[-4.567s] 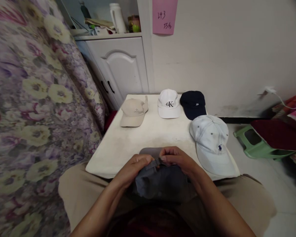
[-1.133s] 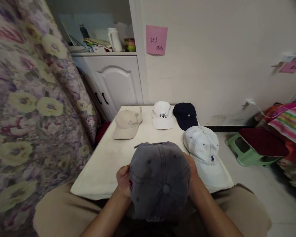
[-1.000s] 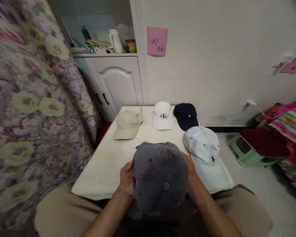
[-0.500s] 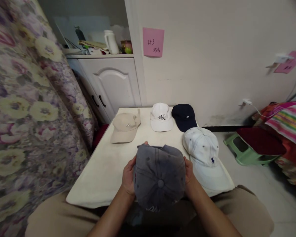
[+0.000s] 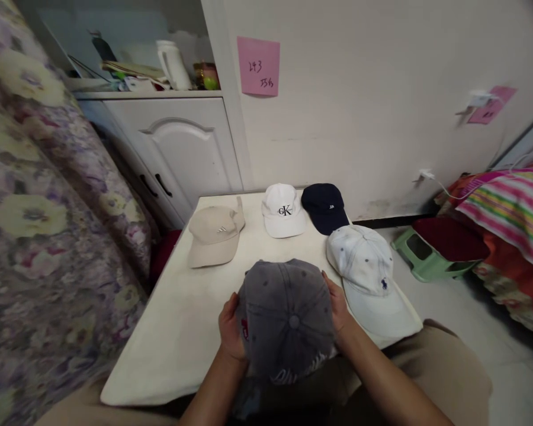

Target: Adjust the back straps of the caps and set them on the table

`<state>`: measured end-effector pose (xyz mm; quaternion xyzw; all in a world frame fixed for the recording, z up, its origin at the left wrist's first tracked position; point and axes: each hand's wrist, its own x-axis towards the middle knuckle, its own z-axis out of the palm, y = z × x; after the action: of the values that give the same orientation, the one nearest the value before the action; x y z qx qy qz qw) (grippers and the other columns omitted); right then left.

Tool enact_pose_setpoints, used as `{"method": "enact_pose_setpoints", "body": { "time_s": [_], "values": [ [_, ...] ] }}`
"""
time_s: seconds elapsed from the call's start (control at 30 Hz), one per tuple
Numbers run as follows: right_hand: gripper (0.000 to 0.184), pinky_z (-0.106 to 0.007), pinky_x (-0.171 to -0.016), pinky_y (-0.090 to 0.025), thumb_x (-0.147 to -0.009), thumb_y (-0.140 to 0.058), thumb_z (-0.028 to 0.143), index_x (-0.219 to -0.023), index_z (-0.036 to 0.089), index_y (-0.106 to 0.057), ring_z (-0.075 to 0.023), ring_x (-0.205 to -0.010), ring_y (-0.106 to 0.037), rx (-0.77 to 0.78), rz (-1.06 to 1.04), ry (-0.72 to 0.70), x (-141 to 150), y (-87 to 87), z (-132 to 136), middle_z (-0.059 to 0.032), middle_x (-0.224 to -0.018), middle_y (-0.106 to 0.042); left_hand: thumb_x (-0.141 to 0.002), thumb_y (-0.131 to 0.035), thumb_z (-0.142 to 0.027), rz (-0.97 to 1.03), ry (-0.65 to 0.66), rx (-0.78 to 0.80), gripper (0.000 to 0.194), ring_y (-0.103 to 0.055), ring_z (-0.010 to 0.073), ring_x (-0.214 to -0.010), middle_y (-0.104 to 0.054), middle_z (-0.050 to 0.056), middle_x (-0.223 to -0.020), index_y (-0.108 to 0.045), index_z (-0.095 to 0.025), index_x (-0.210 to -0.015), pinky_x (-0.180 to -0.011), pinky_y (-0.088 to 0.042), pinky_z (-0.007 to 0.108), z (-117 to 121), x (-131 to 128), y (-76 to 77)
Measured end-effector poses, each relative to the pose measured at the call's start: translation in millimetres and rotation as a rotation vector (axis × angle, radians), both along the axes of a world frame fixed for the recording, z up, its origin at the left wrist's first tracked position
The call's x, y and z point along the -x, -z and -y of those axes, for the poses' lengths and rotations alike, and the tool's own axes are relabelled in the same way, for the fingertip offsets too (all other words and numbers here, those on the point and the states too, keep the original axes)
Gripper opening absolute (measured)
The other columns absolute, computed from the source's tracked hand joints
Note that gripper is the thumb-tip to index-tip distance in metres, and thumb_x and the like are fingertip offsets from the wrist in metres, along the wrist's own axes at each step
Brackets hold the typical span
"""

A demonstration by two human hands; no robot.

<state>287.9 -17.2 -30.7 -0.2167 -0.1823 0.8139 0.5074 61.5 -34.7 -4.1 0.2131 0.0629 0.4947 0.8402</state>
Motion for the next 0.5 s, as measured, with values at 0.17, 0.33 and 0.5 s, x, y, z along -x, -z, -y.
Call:
{"method": "enact_pose_setpoints", "body": {
  "time_s": [0.17,0.33,0.5],
  "values": [
    [0.029,-0.050,-0.101,-0.049,-0.078,-0.070,0.045,-0.080,0.016,-0.069,-0.0309,-0.113,-0.067,0.071,-0.071,-0.122,6,14.1,-5,-0.0121,-0.093,-0.078,-0.094,-0.040,-0.033,0.061,0.034,0.003,0.042,-0.049,0.0279,-0.136,-0.071,0.008,-0.126,-0.075,-0.020,-0.114,-0.118,-0.029,0.043,-11,8,12.3],
    [0.014,-0.048,-0.099,-0.052,-0.073,-0.072,0.026,-0.080,0.015,-0.071,-0.0301,-0.102,-0.072,0.068,-0.059,-0.038,11,26.9,-9,-0.0099,-0.082,-0.079,-0.095,-0.038,-0.027,0.028,-0.037,0.172,0.042,-0.054,0.0272,-0.131,-0.075,0.010,-0.117,-0.075,-0.016,-0.112,-0.116,-0.034,0.042,-25,18,32.7],
    [0.011,-0.044,-0.094,-0.056,-0.075,-0.069,0.024,-0.083,0.018,-0.072,-0.0265,-0.092,-0.075,0.045,-0.039,0.092,10,28.1,-15,-0.0038,-0.073,-0.078,-0.095,-0.045,-0.026,-0.042,-0.169,0.286,0.035,-0.065,0.0275,-0.119,-0.080,0.009,-0.099,-0.076,-0.016,-0.107,-0.110,-0.044,0.040,-32,19,46.9]
  ]
}}
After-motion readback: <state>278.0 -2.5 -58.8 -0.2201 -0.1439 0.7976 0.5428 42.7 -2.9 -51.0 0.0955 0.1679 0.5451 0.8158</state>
